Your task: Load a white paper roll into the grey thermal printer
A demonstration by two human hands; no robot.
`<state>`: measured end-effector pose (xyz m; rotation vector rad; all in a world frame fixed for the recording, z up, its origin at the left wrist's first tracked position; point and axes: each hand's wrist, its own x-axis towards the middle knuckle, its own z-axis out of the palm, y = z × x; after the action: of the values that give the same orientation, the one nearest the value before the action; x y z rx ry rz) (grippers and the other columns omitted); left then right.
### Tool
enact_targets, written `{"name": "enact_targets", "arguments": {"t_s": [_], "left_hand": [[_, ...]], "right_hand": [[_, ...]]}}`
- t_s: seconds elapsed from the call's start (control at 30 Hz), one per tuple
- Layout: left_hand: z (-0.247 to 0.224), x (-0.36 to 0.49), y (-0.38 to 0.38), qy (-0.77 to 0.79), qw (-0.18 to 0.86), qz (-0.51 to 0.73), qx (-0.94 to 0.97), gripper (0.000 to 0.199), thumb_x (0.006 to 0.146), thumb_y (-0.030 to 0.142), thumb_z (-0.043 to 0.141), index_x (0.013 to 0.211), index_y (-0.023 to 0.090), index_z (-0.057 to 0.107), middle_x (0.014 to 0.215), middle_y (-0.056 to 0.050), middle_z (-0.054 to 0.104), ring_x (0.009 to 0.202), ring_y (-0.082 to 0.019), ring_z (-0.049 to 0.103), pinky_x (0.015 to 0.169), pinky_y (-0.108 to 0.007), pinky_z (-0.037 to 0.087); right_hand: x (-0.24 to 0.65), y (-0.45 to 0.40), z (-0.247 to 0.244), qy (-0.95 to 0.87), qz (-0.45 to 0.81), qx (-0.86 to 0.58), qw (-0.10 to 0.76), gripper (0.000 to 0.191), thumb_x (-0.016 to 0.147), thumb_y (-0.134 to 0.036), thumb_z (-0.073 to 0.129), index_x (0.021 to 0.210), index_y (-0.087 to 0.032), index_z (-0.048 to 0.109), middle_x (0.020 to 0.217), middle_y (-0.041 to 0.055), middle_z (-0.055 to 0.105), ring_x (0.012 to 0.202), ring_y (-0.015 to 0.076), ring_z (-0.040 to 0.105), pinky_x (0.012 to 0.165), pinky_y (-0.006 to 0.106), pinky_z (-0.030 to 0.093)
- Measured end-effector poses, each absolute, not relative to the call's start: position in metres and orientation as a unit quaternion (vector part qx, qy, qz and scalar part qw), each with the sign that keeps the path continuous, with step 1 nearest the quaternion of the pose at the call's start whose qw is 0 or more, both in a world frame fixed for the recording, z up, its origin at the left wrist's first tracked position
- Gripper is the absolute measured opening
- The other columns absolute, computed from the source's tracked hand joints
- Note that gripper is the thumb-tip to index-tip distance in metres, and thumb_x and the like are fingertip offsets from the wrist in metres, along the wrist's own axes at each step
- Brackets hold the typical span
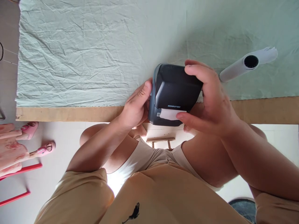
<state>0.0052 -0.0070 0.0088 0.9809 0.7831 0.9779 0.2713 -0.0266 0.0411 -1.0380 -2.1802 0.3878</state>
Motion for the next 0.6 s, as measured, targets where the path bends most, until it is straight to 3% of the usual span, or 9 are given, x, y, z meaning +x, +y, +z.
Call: {"name": "enact_targets", "arguments": {"t_s": [0.03, 0.1, 0.17, 0.23, 0.4, 0.5, 0.6], "left_hand": [[0.009, 0.006, -0.006, 0.344, 0.712, 0.434, 0.432, 0.080, 0.127, 0.091, 0.044, 0.115, 0.022, 0.082, 0.083, -0.005, 0.071, 0.100, -0.030, 0.085, 0.088, -0.045, 0.071], [0.010, 0.007, -0.002, 0.322, 0.736, 0.424, 0.419, 0.081, 0.121, 0.097, 0.048, 0.108, 0.023, 0.080, 0.071, -0.001, 0.056, 0.066, -0.021, 0.065, 0.063, -0.038, 0.057], [0.012, 0.008, 0.001, 0.324, 0.743, 0.422, 0.407, 0.078, 0.117, 0.098, 0.053, 0.101, 0.025, 0.075, 0.070, 0.001, 0.049, 0.053, -0.015, 0.043, 0.050, -0.034, 0.040], [0.016, 0.008, 0.003, 0.337, 0.736, 0.424, 0.405, 0.073, 0.116, 0.095, 0.057, 0.101, 0.025, 0.074, 0.070, 0.001, 0.049, 0.050, -0.014, 0.039, 0.046, -0.034, 0.033], [0.028, 0.008, 0.000, 0.366, 0.731, 0.426, 0.388, 0.054, 0.117, 0.077, 0.069, 0.101, 0.025, 0.072, 0.073, 0.001, 0.058, 0.053, -0.015, 0.050, 0.049, -0.033, 0.044], [0.035, 0.011, -0.003, 0.373, 0.739, 0.420, 0.372, 0.051, 0.117, 0.072, 0.070, 0.096, 0.025, 0.068, 0.069, 0.002, 0.050, 0.050, -0.012, 0.041, 0.047, -0.031, 0.034], [0.035, 0.011, -0.002, 0.388, 0.727, 0.416, 0.384, 0.056, 0.119, 0.073, 0.067, 0.090, 0.025, 0.064, 0.067, 0.003, 0.039, 0.052, -0.012, 0.032, 0.049, -0.031, 0.024]], "right_hand": [[0.271, -0.026, 0.042, -0.841, 0.149, -0.388, 0.347, 0.074, 0.127, -0.059, 0.066, 0.194, -0.041, 0.043, 0.180, 0.0106, 0.075, 0.183, 0.0419, 0.069, 0.151, 0.071, 0.064], [0.270, -0.027, 0.042, -0.837, 0.149, -0.395, 0.348, 0.072, 0.128, -0.057, 0.062, 0.196, -0.044, 0.041, 0.181, 0.0090, 0.076, 0.183, 0.0414, 0.070, 0.150, 0.071, 0.065], [0.271, -0.029, 0.041, -0.825, 0.151, -0.430, 0.334, 0.073, 0.126, -0.059, 0.065, 0.195, -0.047, 0.043, 0.181, 0.0077, 0.076, 0.185, 0.0429, 0.067, 0.151, 0.073, 0.064], [0.272, -0.031, 0.040, -0.815, 0.157, -0.461, 0.314, 0.074, 0.124, -0.060, 0.069, 0.194, -0.048, 0.046, 0.180, 0.0074, 0.075, 0.189, 0.0444, 0.062, 0.153, 0.076, 0.061], [0.273, -0.027, 0.038, -0.837, 0.145, -0.403, 0.342, 0.083, 0.125, -0.055, 0.070, 0.199, -0.049, 0.033, 0.182, 0.0080, 0.075, 0.184, 0.0414, 0.068, 0.149, 0.072, 0.066], [0.272, -0.025, 0.039, -0.843, 0.144, -0.372, 0.362, 0.083, 0.126, -0.056, 0.070, 0.199, -0.045, 0.033, 0.185, 0.0099, 0.074, 0.182, 0.0397, 0.070, 0.145, 0.066, 0.071], [0.271, -0.028, 0.041, -0.831, 0.157, -0.410, 0.340, 0.083, 0.125, -0.058, 0.070, 0.199, -0.048, 0.034, 0.185, 0.0075, 0.073, 0.183, 0.0413, 0.068, 0.150, 0.069, 0.065]]}}
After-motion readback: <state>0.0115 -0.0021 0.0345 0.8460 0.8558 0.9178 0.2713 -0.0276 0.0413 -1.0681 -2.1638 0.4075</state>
